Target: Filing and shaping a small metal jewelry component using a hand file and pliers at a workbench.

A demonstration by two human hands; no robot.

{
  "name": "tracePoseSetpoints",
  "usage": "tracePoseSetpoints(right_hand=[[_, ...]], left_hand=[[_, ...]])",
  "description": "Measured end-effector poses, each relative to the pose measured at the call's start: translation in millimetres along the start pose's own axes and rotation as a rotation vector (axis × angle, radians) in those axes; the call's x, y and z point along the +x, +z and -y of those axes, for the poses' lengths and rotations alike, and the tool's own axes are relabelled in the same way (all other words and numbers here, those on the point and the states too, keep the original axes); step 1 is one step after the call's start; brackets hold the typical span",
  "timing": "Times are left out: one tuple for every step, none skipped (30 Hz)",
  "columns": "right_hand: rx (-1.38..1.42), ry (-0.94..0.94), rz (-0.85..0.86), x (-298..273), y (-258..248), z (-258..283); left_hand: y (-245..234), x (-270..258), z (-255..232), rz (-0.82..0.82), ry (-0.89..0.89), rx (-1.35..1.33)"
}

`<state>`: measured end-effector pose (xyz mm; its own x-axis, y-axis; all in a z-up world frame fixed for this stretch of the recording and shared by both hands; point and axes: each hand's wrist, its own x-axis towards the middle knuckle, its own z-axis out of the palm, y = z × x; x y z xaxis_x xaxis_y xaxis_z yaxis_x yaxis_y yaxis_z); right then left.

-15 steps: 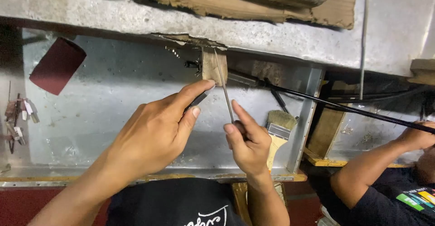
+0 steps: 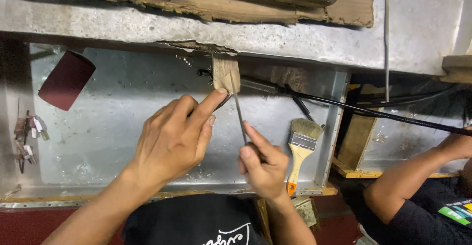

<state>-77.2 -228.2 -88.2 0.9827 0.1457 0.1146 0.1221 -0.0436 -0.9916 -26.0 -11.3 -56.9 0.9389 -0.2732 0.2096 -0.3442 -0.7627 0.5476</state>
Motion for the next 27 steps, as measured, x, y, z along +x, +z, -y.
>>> tracePoseSetpoints(right_hand=[[0.002,-0.003,-0.006,3.0,-3.1,3.3],[-0.062,0.047,-0.024,5.6,-6.7,6.7],[-0.126,0.099,-0.042,8.2,-10.4,10.0],[-0.126,0.098,-0.048,6.9,-14.2,8.4],[-0.112,0.098,-0.004,5.6,-17.9,6.5],[-0.097,0.1,0.041,3.6,-21.3,4.7],[-0.096,0.102,0.037,-0.5,-23.7,3.9],[-0.097,0.121,0.038,-4.2,-25.7,2.8],[-0.099,0.14,0.038,-8.1,-27.7,1.9],[-0.095,0.142,0.034,-3.7,-24.7,5.2],[-0.19,0.109,-0.001,0.6,-22.5,8.6],[-0.29,0.076,-0.042,4.8,-21.2,12.5],[-0.29,0.078,-0.052,10.2,-19.4,14.8],[-0.286,0.018,-0.052,15.4,-18.4,17.3],[-0.284,-0.042,-0.052,20.8,-17.2,19.7],[-0.286,-0.041,-0.058,25.0,-17.6,21.2],[-0.202,-0.108,0.001,29.2,-17.0,22.6],[-0.115,-0.175,0.068,33.9,-15.7,23.7],[-0.113,-0.175,0.069,34.5,-14.9,25.0],[-0.098,-0.182,0.07,35.4,-13.5,26.1],[-0.084,-0.19,0.07,36.4,-12.2,27.3],[-0.083,-0.19,0.07,35.5,-11.5,25.9],[-0.086,-0.192,0.046,34.6,-11.3,24.5],[-0.09,-0.193,0.019,33.6,-11.1,23.2],[-0.09,-0.194,0.015,32.7,-10.8,23.0],[-0.118,-0.164,-0.002,31.1,-10.6,22.9],[-0.146,-0.135,-0.02,29.7,-10.4,22.9]], left_hand=[[-1.2,0.9,3.3,0.001,0.006,0.003],[-1.9,1.8,6.3,-0.021,0.075,0.168],[-2.4,2.8,9.5,-0.046,0.145,0.333],[-8.2,6.5,9.2,-0.044,0.15,0.333],[-13.7,10.2,9.3,-0.069,0.206,0.433],[-19.3,13.1,9.1,-0.093,0.259,0.532],[-24.2,15.1,8.0,-0.09,0.262,0.532],[-29.5,17.1,7.1,-0.072,0.287,0.609],[-34.8,19.0,6.0,-0.054,0.313,0.685],[-38.9,18.1,3.4,-0.05,0.317,0.687],[-42.7,17.5,0.3,0.119,0.231,0.496],[-45.8,18.4,-3.0,0.282,0.146,0.301],[-52.3,16.6,-8.1,0.286,0.155,0.301],[-58.2,15.3,-13.4,0.404,0.073,-0.037],[-64.3,13.9,-18.2,0.516,-0.011,-0.377],[-64.2,11.9,-20.5,0.52,-0.006,-0.378],[-64.7,9.3,-21.9,0.575,-0.049,-0.497],[-65.7,5.2,-23.4,0.624,-0.1,-0.616],[-66.4,5.8,-23.8,0.624,-0.102,-0.616],[-67.4,6.2,-24.0,0.641,-0.119,-0.679],[-68.5,6.8,-24.2,0.659,-0.135,-0.743],[-67.5,6.3,-24.8,0.659,-0.136,-0.743],[-66.3,6.0,-25.8,0.636,-0.121,-0.767],[-65.0,6.3,-26.7,0.616,-0.104,-0.792],[-63.7,5.9,-27.2,0.618,-0.102,-0.791],[-62.1,5.4,-27.7,0.595,-0.106,-0.777],[-60.6,5.0,-28.3,0.573,-0.11,-0.764]])
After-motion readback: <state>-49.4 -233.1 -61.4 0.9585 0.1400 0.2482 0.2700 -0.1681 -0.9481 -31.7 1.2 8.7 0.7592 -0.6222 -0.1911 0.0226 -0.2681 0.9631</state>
